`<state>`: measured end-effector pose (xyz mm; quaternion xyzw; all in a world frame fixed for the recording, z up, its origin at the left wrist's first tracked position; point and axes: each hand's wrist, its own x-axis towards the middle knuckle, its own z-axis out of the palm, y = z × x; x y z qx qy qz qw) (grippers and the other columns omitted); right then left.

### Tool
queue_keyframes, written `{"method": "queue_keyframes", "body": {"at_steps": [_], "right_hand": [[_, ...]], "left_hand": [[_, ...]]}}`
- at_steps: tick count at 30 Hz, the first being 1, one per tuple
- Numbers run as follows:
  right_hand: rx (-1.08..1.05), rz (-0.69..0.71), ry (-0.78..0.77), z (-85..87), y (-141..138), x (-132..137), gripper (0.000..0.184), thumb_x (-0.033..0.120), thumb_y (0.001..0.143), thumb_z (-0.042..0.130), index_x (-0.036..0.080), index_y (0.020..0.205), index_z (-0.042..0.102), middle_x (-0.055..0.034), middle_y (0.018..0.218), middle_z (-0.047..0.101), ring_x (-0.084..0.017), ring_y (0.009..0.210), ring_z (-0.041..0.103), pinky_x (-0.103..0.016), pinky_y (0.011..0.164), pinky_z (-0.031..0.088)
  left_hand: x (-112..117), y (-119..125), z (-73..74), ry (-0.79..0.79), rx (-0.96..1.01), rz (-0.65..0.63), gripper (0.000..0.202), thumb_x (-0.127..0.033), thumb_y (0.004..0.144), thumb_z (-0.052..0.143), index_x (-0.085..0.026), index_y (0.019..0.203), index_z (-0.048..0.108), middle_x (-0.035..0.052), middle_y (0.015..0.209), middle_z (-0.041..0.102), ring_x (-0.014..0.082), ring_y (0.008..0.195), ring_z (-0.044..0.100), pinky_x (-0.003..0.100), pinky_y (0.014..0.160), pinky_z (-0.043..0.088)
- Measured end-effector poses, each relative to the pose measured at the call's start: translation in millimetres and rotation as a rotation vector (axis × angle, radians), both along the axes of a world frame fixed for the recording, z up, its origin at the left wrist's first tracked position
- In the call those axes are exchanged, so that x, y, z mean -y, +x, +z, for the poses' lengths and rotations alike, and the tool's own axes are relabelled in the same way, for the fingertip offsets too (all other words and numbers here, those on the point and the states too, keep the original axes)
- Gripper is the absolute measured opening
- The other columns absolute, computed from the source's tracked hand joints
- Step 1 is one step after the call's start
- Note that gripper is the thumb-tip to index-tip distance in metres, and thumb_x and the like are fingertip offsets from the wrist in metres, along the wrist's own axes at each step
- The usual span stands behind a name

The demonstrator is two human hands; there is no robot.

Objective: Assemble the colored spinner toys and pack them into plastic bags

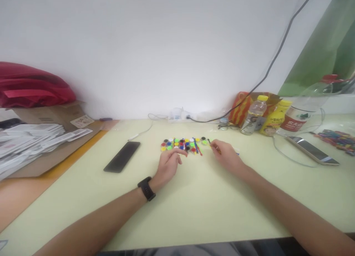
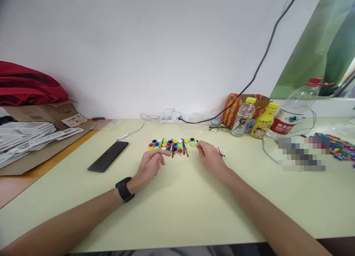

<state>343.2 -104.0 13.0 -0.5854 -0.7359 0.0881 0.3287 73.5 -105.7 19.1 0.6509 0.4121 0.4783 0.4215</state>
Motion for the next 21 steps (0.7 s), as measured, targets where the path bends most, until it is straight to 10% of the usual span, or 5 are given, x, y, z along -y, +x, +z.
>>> {"method": "queue_keyframes", "body": {"at_steps": [9,15,21], "right_hand": [[-0.006,0.073,-0.027,-1.3,-7.5,4.1,0.019,0.011,0.089,0.048,0.021,0.092,0.064,-0.0006,0.091,0.072,-0.018,0.083,0.065,-0.027,0.071,0.043],[-0.042,0.048,0.074,-6.4,2.3,-3.8,0.026,0.008,0.088,0.045,0.019,0.092,0.067,-0.0044,0.093,0.072,-0.020,0.084,0.067,-0.031,0.076,0.048],[-0.044,0.144,0.091,-11.4,-1.4,-6.5,0.038,0.006,0.089,0.043,0.020,0.110,0.072,-0.0090,0.118,0.071,-0.024,0.111,0.066,-0.039,0.097,0.052]], "left_hand": [[5.2,-0.5,2.3,0.006,0.006,-0.067,0.031,-0.020,0.083,0.044,-0.019,0.069,0.071,-0.0034,0.036,0.049,0.0144,0.036,0.047,0.027,0.051,0.039],[3.8,1.1,9.0,0.157,-0.027,-0.084,0.042,-0.029,0.097,0.046,-0.021,0.068,0.075,0.0068,0.084,0.077,0.0247,0.096,0.066,0.040,0.102,0.043],[3.1,2.9,6.6,0.156,-0.099,-0.057,0.059,-0.033,0.097,0.050,-0.025,0.040,0.057,0.0073,0.064,0.070,0.0289,0.118,0.060,0.043,0.112,0.041]]}}
